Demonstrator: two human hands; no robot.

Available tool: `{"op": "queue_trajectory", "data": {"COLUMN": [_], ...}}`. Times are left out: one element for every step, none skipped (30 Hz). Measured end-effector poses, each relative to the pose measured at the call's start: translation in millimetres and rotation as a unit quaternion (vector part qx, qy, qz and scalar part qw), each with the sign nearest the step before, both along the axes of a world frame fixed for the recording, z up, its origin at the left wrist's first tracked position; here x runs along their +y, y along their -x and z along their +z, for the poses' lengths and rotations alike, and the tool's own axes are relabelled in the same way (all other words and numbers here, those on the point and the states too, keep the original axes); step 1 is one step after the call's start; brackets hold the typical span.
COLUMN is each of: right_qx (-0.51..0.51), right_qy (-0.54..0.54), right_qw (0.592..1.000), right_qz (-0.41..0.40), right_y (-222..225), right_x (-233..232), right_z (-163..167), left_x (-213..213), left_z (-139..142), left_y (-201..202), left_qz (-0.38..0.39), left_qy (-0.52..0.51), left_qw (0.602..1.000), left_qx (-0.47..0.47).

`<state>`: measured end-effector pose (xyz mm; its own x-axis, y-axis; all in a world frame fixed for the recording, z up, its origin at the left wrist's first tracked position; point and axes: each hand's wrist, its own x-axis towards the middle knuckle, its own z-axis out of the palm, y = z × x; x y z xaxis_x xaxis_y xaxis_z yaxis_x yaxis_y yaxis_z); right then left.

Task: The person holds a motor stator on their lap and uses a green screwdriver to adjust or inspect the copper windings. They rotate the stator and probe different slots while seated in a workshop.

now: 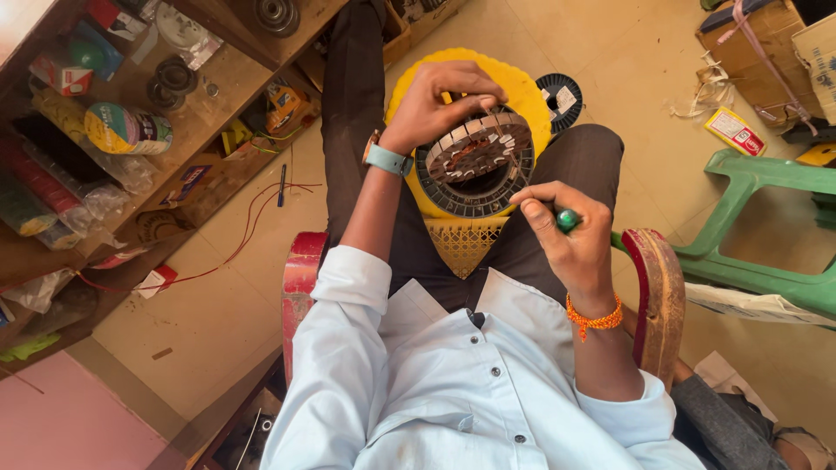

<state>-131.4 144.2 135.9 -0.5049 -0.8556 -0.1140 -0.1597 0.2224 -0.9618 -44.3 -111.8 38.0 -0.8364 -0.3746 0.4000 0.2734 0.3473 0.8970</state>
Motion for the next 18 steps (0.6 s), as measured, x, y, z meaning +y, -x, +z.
{"op": "queue_trajectory", "data": {"right_qx": [-0.011,-0.034,-0.057,-0.081,-0.105,-0.128,-0.151,-0.155,-0.159,-0.162,-0.162,-0.162,-0.163,-0.131,-0.099,-0.068,-0.094,-0.118], "right_qy": [-0.007,-0.008,-0.010,-0.012,0.005,0.024,0.044,0.049,0.055,0.062,0.048,0.035,0.021,0.022,0.021,0.019,-0.004,-0.024], "right_qw": [1.000,0.999,0.998,0.997,0.994,0.991,0.987,0.986,0.985,0.984,0.984,0.984,0.985,0.989,0.992,0.994,0.993,0.992], "right_qz": [-0.002,-0.001,0.001,0.003,0.013,0.025,0.037,0.041,0.046,0.050,0.055,0.059,0.062,0.069,0.077,0.084,0.065,0.046], "right_y": [-0.6,-1.3,-1.4,-1.7,-2.4,-2.9,-4.1,-5.6,-8.0,-10.7,-14.0,-17.2,-20.2,-21.8,-22.7,-24.3,-24.5,-23.4], "right_x": [-0.2,-0.8,-2.5,-4.6,-7.5,-11.8,-16.3,-19.7,-23.2,-26.1,-27.6,-28.1,-27.0,-25.5,-23.6,-20.0,-15.1,-10.2], "right_z": [1.8,3.5,5.0,6.4,7.5,7.8,8.2,8.6,8.7,8.3,7.7,6.5,4.8,2.2,-1.4,-5.7,-10.3,-15.0], "left_x": [0.7,1.4,1.3,2.2,3.6,4.1,4.5,5.5,6.3,6.5,7.3,8.2,8.9,8.8,8.5,9.6,10.5,9.2], "left_z": [-4.7,-9.3,-13.2,-16.6,-19.3,-21.0,-21.6,-22.0,-21.8,-21.2,-20.8,-20.6,-20.8,-21.5,-22.7,-24.5,-26.8,-28.6], "left_y": [-1.5,-3.7,-5.6,-7.6,-9.1,-10.0,-10.7,-10.3,-10.1,-9.8,-10.1,-11.0,-12.4,-13.7,-15.6,-18.4,-20.6,-22.5], "left_qz": [-0.001,-0.013,-0.025,-0.036,-0.023,-0.009,0.005,0.010,0.016,0.021,0.025,0.029,0.032,0.024,0.016,0.009,0.007,0.006], "left_qy": [-0.026,-0.059,-0.091,-0.124,-0.121,-0.116,-0.111,-0.103,-0.095,-0.086,-0.089,-0.093,-0.097,-0.097,-0.099,-0.103,-0.099,-0.093], "left_qw": [1.000,0.998,0.995,0.990,0.992,0.993,0.994,0.994,0.995,0.995,0.995,0.995,0.994,0.995,0.995,0.994,0.995,0.995], "left_qx": [0.003,0.019,0.035,0.050,0.039,0.028,0.018,0.026,0.034,0.043,0.038,0.034,0.029,0.029,0.028,0.027,0.024,0.022]}}
